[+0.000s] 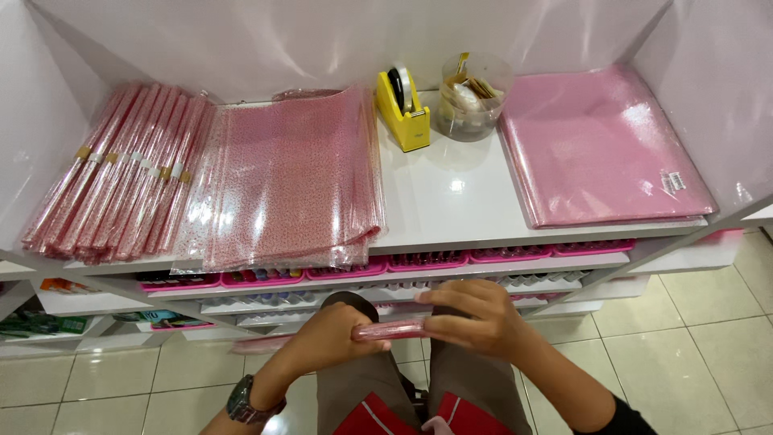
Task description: The person wraps individual rolls of paper in transparent plastic sheets and secures them with adhesive tape by hand.
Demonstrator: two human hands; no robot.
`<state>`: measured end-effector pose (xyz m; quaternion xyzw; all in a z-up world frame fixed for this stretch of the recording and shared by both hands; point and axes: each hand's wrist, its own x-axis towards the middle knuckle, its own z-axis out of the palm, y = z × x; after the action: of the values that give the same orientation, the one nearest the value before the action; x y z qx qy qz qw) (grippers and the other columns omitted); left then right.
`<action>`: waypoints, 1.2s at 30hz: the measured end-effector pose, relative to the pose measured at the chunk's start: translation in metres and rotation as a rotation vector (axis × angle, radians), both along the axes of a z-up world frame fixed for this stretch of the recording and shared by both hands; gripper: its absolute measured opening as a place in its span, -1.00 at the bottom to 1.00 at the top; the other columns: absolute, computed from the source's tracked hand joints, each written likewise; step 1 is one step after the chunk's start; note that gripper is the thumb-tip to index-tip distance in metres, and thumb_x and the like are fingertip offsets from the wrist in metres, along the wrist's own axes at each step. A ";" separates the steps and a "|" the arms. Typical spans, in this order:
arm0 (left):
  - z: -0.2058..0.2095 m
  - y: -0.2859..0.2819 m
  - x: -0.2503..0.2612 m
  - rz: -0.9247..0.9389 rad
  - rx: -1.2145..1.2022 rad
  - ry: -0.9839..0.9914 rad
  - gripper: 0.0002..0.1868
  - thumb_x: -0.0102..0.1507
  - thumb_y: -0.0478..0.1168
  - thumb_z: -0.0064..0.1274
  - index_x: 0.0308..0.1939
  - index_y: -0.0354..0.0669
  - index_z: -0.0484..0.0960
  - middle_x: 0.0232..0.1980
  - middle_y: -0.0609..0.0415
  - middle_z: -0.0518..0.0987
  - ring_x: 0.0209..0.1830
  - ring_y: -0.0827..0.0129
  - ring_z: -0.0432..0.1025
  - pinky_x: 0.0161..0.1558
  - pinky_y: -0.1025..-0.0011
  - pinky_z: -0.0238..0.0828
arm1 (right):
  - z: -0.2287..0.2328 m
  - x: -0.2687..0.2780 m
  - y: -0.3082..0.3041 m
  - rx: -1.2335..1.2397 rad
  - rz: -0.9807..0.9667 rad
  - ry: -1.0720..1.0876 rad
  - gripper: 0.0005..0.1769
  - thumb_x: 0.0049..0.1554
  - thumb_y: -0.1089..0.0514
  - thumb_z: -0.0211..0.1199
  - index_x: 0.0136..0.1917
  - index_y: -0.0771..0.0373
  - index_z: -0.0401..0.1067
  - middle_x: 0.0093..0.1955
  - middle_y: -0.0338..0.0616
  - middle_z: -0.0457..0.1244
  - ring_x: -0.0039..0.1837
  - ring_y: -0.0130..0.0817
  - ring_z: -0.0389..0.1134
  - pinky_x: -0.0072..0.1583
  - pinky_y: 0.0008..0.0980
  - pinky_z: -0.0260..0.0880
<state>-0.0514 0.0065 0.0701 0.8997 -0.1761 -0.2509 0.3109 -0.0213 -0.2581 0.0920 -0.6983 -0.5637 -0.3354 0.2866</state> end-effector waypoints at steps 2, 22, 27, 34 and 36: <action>0.010 0.001 -0.001 -0.029 0.110 -0.012 -0.35 0.24 0.15 0.21 -0.69 0.03 0.12 -0.68 0.26 0.16 -0.63 0.49 0.06 -0.48 0.38 -0.11 | 0.011 -0.002 -0.001 -0.118 -0.005 -0.090 -0.90 0.19 0.12 0.31 -0.14 0.09 0.41 0.13 -0.12 0.35 -0.03 -0.26 0.44 -0.08 -0.35 0.46; -0.005 0.034 0.015 -0.006 0.484 -1.641 -0.51 0.30 -0.13 0.18 -0.65 0.04 0.29 -0.67 0.19 0.23 -0.68 0.36 0.19 -0.59 0.40 0.05 | -0.035 -0.018 0.009 -0.043 0.549 1.871 -0.43 0.15 0.15 0.19 0.43 0.16 0.21 0.40 -0.15 0.21 0.28 -0.39 0.30 0.31 -0.41 0.25; 0.007 0.036 0.016 -0.006 0.422 -0.139 -0.56 0.13 0.01 0.02 -0.72 0.07 0.17 -0.68 0.25 0.23 -0.65 0.44 0.11 -0.53 0.30 -0.14 | -0.015 0.009 -0.002 -0.320 -0.283 -0.217 -0.38 0.16 0.41 0.16 0.33 -0.22 0.22 0.37 0.02 0.17 0.23 -0.19 0.34 0.26 -0.11 0.36; -0.012 0.041 0.012 0.007 0.522 -0.838 -0.89 0.05 -0.07 0.22 -0.46 0.16 0.59 -0.62 0.16 0.55 -0.68 0.15 0.46 -0.67 0.16 0.30 | -0.028 0.004 0.011 -0.123 -0.016 0.313 -0.78 0.07 0.48 0.10 -0.15 0.21 0.44 0.25 0.01 0.21 0.25 0.01 0.27 0.22 0.06 0.25; 0.009 0.029 0.009 -0.021 0.519 -1.586 -0.41 0.23 -0.08 0.30 -0.72 0.11 0.21 -0.77 0.28 0.21 -0.76 0.50 0.16 -0.62 0.52 0.08 | -0.029 -0.001 0.011 0.005 0.155 1.138 -0.64 0.07 0.50 0.05 -0.31 0.15 0.55 0.31 -0.14 0.22 0.41 -0.21 0.28 0.12 -0.28 0.41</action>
<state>-0.0424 0.0353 0.0795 0.8508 -0.2878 0.4215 -0.1248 -0.0220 -0.2470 0.0625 -0.7248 -0.3694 0.1142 0.5703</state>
